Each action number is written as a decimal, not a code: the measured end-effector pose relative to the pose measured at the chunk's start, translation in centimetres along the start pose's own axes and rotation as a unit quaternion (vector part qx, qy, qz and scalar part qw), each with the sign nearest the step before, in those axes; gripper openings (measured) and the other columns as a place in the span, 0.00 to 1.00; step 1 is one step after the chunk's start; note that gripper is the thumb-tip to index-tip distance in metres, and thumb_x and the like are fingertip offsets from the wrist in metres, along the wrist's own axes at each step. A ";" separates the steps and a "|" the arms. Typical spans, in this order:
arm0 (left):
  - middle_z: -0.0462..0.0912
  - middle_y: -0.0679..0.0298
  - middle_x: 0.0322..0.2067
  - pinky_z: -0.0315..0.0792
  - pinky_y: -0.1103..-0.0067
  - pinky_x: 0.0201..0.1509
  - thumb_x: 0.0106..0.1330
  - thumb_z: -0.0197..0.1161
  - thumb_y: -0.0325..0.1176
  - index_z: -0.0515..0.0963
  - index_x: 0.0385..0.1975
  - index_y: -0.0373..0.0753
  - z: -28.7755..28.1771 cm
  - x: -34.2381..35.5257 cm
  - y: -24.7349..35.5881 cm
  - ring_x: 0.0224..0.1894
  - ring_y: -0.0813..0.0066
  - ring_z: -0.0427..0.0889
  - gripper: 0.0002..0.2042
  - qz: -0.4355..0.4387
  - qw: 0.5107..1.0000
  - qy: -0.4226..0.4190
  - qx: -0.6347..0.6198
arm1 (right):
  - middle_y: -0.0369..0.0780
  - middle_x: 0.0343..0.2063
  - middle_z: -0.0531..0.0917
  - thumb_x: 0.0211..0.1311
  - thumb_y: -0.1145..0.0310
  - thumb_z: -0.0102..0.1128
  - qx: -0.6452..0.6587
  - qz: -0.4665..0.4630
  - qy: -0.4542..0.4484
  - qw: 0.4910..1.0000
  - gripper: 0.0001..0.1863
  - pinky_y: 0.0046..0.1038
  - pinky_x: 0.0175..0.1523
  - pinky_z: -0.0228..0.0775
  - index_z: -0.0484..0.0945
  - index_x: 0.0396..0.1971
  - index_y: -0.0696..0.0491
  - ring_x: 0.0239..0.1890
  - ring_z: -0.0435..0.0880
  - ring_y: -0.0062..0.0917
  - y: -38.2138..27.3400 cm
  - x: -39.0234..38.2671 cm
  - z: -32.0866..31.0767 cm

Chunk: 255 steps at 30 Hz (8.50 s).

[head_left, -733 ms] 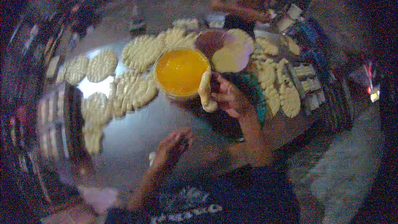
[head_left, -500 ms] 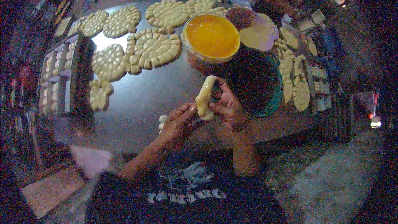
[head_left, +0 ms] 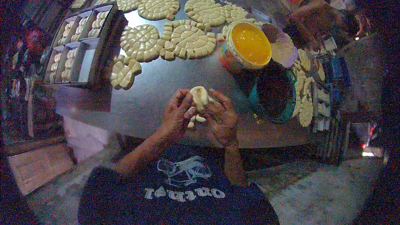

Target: The person shapes pieces of dough by hand, dipping some into a container of liquid and placing them into metal baking pans on a table.

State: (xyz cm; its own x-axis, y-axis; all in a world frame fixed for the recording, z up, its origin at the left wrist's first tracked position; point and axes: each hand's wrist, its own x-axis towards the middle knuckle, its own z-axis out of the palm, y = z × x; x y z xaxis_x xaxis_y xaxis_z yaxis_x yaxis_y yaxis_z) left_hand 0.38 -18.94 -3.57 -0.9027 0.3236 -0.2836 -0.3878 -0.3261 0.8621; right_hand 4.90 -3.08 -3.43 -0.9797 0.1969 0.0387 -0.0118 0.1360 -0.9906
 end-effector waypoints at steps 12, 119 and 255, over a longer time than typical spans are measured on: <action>0.82 0.65 0.36 0.74 0.79 0.47 0.62 0.66 0.29 0.78 0.40 0.35 -3.7 -2.1 3.8 0.39 0.79 0.79 0.09 0.025 0.993 -0.030 0.114 | 0.42 0.40 0.83 0.51 0.73 0.67 -0.323 -0.152 -0.083 0.930 0.20 0.31 0.42 0.81 0.79 0.48 0.50 0.44 0.84 0.35 -6.9 -0.5 2.3; 0.80 0.54 0.42 0.74 0.71 0.49 0.62 0.65 0.34 0.76 0.45 0.34 -28.9 0.6 -13.5 0.45 0.64 0.80 0.15 0.276 0.787 0.353 0.424 | 0.44 0.46 0.79 0.56 0.70 0.65 -0.478 -0.152 0.051 0.863 0.16 0.36 0.50 0.75 0.79 0.46 0.53 0.49 0.79 0.38 19.1 -11.9 -0.7; 0.77 0.66 0.35 0.76 0.81 0.38 0.67 0.63 0.37 0.72 0.44 0.40 -6.1 -8.8 3.0 0.32 0.77 0.79 0.12 -0.071 0.993 -0.009 -0.094 | 0.41 0.49 0.80 0.63 0.79 0.57 -0.099 -0.114 0.020 0.988 0.18 0.32 0.52 0.77 0.77 0.53 0.53 0.50 0.81 0.31 -3.0 -9.7 8.0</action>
State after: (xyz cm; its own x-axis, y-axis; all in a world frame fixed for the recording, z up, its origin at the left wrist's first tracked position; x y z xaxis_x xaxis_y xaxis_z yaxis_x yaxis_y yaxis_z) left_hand 6.03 -28.20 -1.08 -0.8337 0.3931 -0.3880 -0.5404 -0.4355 0.7200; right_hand 12.84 -13.14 -1.83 -0.9475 0.1772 0.2663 -0.1871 0.3681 -0.9108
